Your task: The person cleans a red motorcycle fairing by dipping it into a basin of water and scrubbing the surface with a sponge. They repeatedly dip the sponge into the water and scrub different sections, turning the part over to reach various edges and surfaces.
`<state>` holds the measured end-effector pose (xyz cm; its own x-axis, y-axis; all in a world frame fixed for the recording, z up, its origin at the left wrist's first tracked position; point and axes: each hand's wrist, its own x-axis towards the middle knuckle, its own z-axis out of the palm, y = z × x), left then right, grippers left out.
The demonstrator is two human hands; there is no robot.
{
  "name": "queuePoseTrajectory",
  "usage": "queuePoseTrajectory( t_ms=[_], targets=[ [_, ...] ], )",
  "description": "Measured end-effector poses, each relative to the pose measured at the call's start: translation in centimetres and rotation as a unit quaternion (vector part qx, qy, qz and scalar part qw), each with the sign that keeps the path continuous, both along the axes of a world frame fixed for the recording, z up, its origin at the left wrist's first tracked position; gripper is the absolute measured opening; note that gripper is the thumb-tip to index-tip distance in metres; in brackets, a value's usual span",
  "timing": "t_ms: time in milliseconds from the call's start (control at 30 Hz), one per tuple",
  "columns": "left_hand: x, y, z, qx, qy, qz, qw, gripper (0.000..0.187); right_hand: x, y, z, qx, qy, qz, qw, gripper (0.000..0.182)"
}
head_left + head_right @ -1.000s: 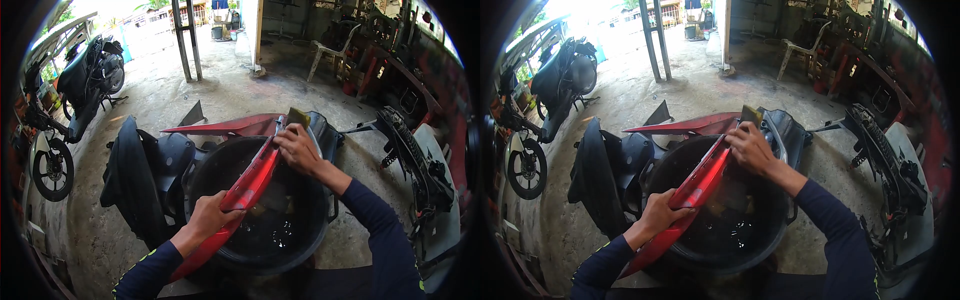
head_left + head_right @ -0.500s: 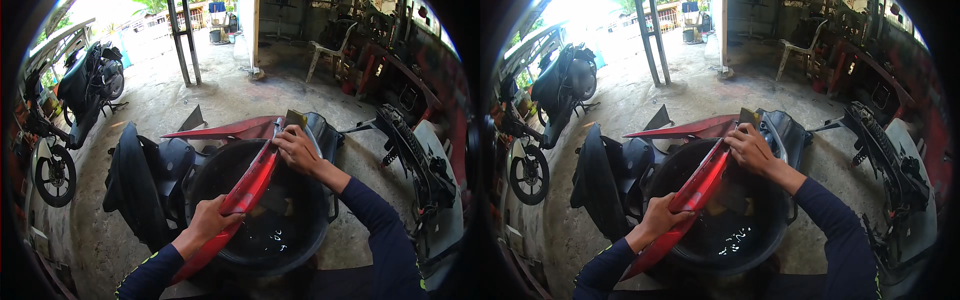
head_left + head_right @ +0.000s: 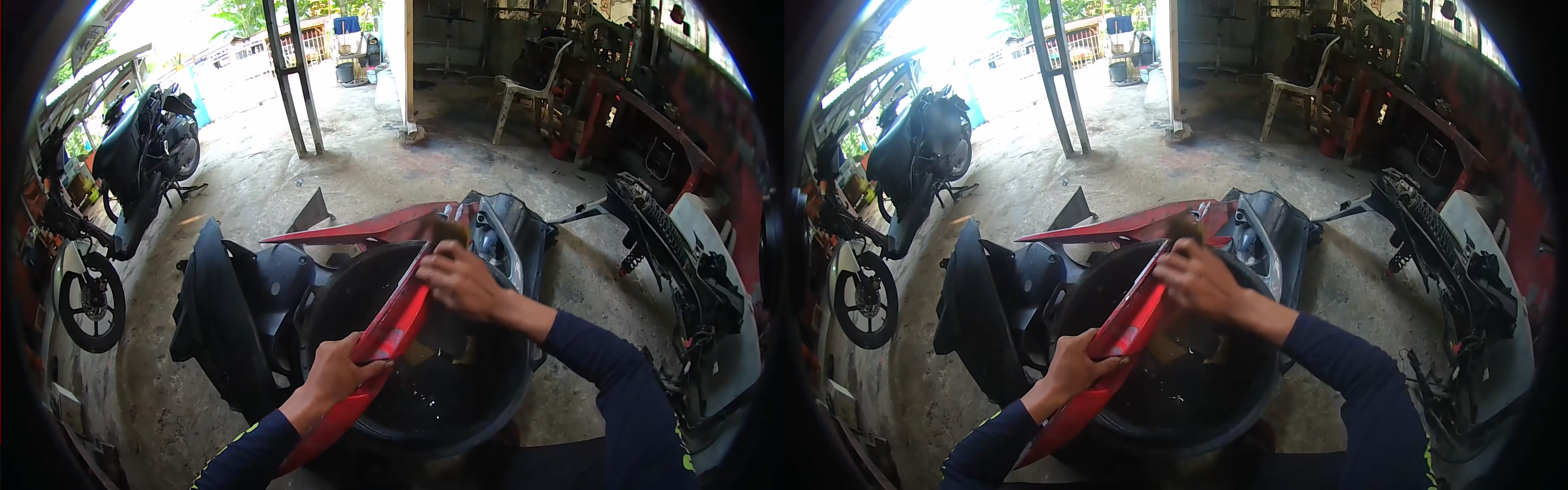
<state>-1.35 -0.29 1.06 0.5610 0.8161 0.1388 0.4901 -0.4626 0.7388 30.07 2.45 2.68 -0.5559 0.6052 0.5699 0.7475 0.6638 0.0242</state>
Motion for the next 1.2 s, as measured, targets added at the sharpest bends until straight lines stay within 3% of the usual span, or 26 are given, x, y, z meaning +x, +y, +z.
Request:
queuePoseTrajectory(
  t_ms=[67,233,300,400,500,633,800,900,1133,1200],
  targets=[
    [0.2,-0.1,0.2,-0.026,-0.003,0.015,1.0,0.055,2.3,2.2,0.7,0.006,0.013,-0.069,0.998,0.037],
    [-0.2,0.4,-0.1,0.008,0.004,0.0,1.0,0.055,-0.1,-0.2,-0.3,0.006,0.029,0.015,0.999,0.035],
    [-0.2,0.0,-0.4,0.035,0.004,-0.016,0.999,0.055,1.9,1.0,-0.1,-0.004,0.022,-0.028,0.999,0.035],
    [0.3,0.1,0.2,-0.027,0.001,0.008,1.0,0.056,2.7,2.2,0.6,0.015,0.003,-0.058,0.998,0.037],
    [-0.1,0.2,-0.2,-0.003,0.003,0.003,1.0,0.058,-0.9,-1.1,-0.1,-0.011,0.021,0.026,0.999,0.037],
    [0.0,0.0,-0.1,0.005,0.016,0.011,1.0,0.059,3.7,2.8,0.6,0.018,0.012,-0.072,0.997,0.04],
    [0.0,0.1,0.0,0.016,0.017,-0.003,1.0,0.059,0.4,0.1,-0.9,0.02,0.026,0.004,0.999,0.042],
    [0.1,-0.2,-0.2,0.007,0.002,0.005,1.0,0.056,2.6,1.7,0.2,0.004,0.021,-0.06,0.998,0.043],
    [0.1,-0.3,0.1,0.008,0.008,-0.004,1.0,0.057,1.0,0.5,-0.7,0.012,0.033,0.0,0.999,0.04],
    [0.2,-0.4,0.3,-0.027,0.013,0.015,0.999,0.056,2.9,2.4,0.3,0.03,0.033,-0.062,0.997,0.039]
  ],
)
